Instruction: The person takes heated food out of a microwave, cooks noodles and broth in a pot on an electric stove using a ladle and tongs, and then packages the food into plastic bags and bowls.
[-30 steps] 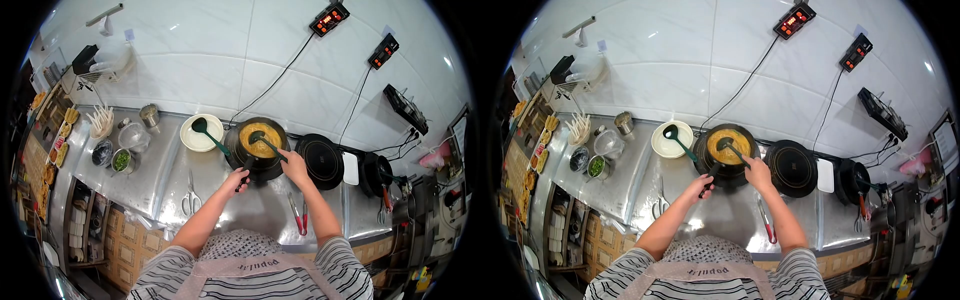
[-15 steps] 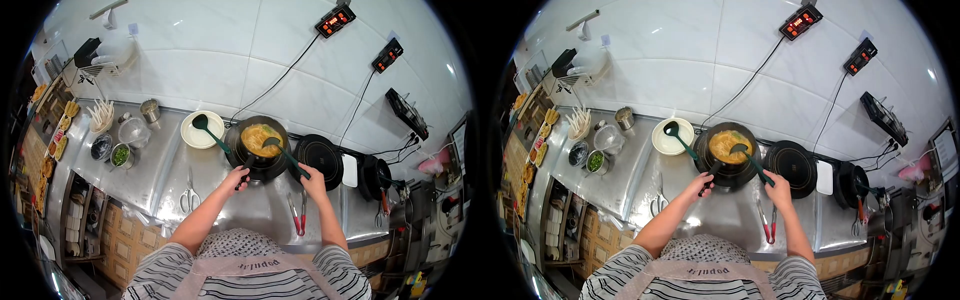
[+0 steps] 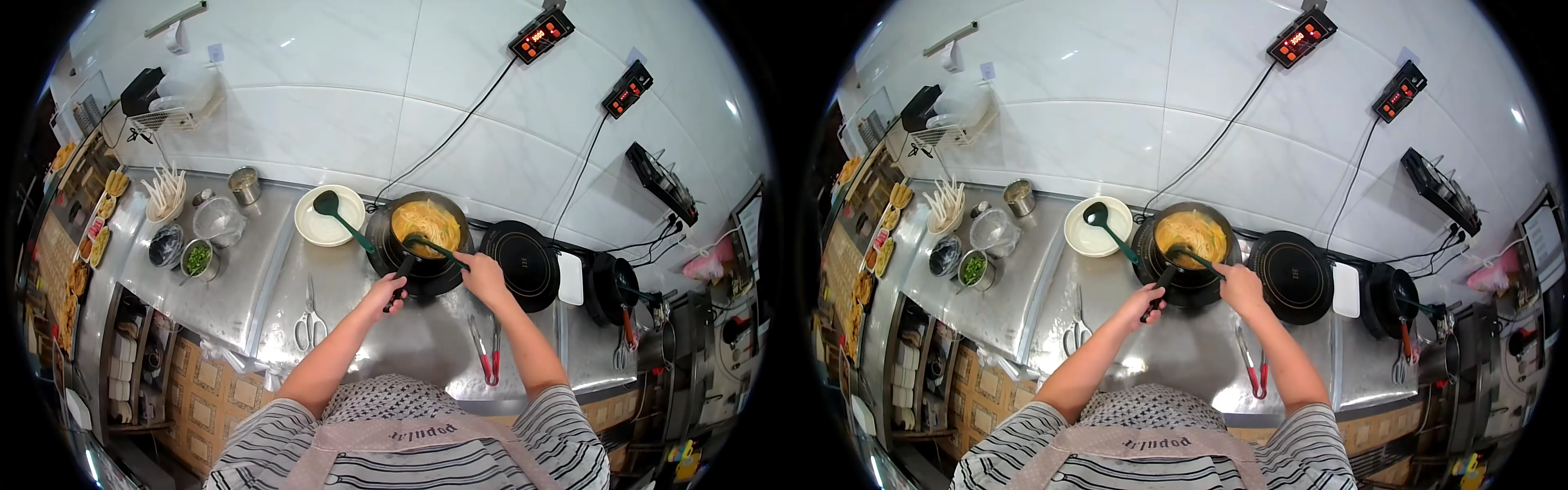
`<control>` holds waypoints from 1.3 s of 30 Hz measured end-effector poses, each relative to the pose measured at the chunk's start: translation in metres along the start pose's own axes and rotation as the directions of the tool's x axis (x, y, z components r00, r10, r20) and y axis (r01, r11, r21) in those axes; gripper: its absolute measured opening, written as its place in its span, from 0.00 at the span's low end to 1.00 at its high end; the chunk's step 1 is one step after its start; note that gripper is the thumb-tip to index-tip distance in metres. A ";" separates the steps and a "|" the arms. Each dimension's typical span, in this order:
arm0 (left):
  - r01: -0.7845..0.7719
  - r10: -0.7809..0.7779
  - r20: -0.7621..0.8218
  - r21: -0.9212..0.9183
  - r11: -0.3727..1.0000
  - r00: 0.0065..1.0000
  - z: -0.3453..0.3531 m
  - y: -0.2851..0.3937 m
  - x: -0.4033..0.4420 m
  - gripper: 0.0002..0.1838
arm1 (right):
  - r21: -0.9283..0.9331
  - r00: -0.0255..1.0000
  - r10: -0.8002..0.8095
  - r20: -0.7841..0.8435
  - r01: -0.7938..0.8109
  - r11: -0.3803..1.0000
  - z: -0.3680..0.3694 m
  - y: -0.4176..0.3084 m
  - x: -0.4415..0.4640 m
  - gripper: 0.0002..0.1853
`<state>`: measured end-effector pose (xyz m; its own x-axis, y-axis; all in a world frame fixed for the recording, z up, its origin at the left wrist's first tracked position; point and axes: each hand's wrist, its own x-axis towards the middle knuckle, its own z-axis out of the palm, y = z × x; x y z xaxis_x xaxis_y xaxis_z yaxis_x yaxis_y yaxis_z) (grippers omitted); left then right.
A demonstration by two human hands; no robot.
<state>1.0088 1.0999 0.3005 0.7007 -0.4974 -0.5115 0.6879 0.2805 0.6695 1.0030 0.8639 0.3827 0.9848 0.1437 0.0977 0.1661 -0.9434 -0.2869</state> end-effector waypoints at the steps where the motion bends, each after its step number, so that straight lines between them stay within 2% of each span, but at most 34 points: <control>1: 0.004 -0.004 -0.003 -0.001 1.000 1.000 0.000 -0.001 0.000 0.09 | -0.068 1.000 0.002 -0.028 -0.004 0.998 0.007 -0.003 0.005 0.21; 5: -0.014 0.014 0.003 -0.011 1.000 1.000 -0.001 -0.002 0.001 0.09 | -0.219 0.997 -0.017 -0.081 -0.001 0.976 0.027 0.010 0.022 0.25; 8: -0.027 0.027 -0.001 -0.018 0.999 1.000 -0.001 -0.004 0.001 0.08 | -0.296 0.993 -0.053 -0.104 0.020 0.955 0.025 0.025 0.021 0.23; 11: -0.037 0.037 -0.009 -0.020 0.999 0.999 0.000 -0.004 0.000 0.08 | -0.358 0.998 -0.056 -0.040 0.038 0.933 0.008 0.031 0.016 0.24; 15: -0.037 0.037 -0.009 -0.016 0.999 0.999 0.001 -0.004 0.000 0.08 | -0.362 0.984 -0.011 0.180 0.077 0.929 -0.028 0.017 0.017 0.22; 18: -0.037 0.037 -0.007 -0.010 0.999 0.999 0.000 -0.003 0.000 0.08 | -0.270 0.961 -0.083 0.265 0.157 0.950 -0.047 0.015 0.024 0.21; 21: -0.041 0.041 0.000 -0.009 0.999 0.999 -0.002 -0.004 0.003 0.08 | 0.024 0.910 -0.116 0.397 0.116 0.993 -0.050 0.026 0.042 0.21; 22: -0.043 0.043 0.003 -0.008 0.999 0.999 -0.003 -0.005 0.004 0.08 | 0.206 0.850 0.049 0.524 -0.182 0.961 -0.050 0.028 0.047 0.20; 23: -0.037 0.037 0.004 -0.009 0.999 0.999 -0.002 -0.005 0.003 0.08 | 0.329 0.797 0.109 0.594 -0.364 0.871 -0.048 0.033 0.048 0.18; 25: -0.025 0.026 0.005 -0.012 1.000 1.000 -0.002 -0.004 0.003 0.08 | 0.480 0.654 0.161 0.739 -0.679 0.555 -0.033 0.054 0.053 0.16; 26: -0.021 0.021 0.006 -0.010 1.000 1.000 -0.002 -0.003 0.002 0.08 | 0.547 0.635 0.172 0.753 -0.750 0.373 -0.025 0.060 0.050 0.11; 29: -0.026 0.026 0.005 -0.010 1.000 1.000 -0.002 -0.002 0.002 0.08 | 0.612 0.595 0.174 0.785 -0.788 -0.065 -0.024 0.066 0.037 0.07; 30: -0.030 0.030 0.005 -0.012 0.999 1.000 -0.002 -0.003 0.002 0.08 | 0.639 0.613 0.231 0.756 -0.767 -0.055 -0.026 0.062 0.032 0.07; 33: -0.023 0.023 -0.003 -0.018 1.000 1.000 -0.001 -0.003 0.001 0.08 | 0.717 0.765 0.284 0.578 -0.642 0.271 -0.034 0.051 0.022 0.09; 34: -0.019 0.018 -0.005 -0.018 1.000 1.000 0.000 -0.003 0.001 0.08 | 0.691 0.801 0.301 0.518 -0.599 0.405 -0.035 0.049 0.019 0.09; 36: -0.020 0.020 0.003 -0.022 1.000 1.000 0.000 -0.003 0.000 0.08 | 0.584 0.870 0.300 0.391 -0.486 0.650 -0.037 0.046 0.018 0.11; 37: -0.024 0.024 0.006 -0.025 0.999 1.000 0.000 -0.002 0.001 0.08 | 0.492 0.922 0.281 0.265 -0.380 0.784 -0.036 0.046 0.016 0.11; 39: -0.020 0.020 0.004 -0.017 1.000 1.000 0.000 -0.002 0.001 0.08 | 0.222 0.987 0.161 0.027 -0.163 0.961 -0.038 0.037 0.013 0.14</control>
<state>1.0082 1.0992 0.2986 0.7133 -0.4949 -0.4963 0.6771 0.3037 0.6703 1.0196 0.8199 0.4092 0.9997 -0.0020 0.0244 0.0105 -0.8640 -0.5033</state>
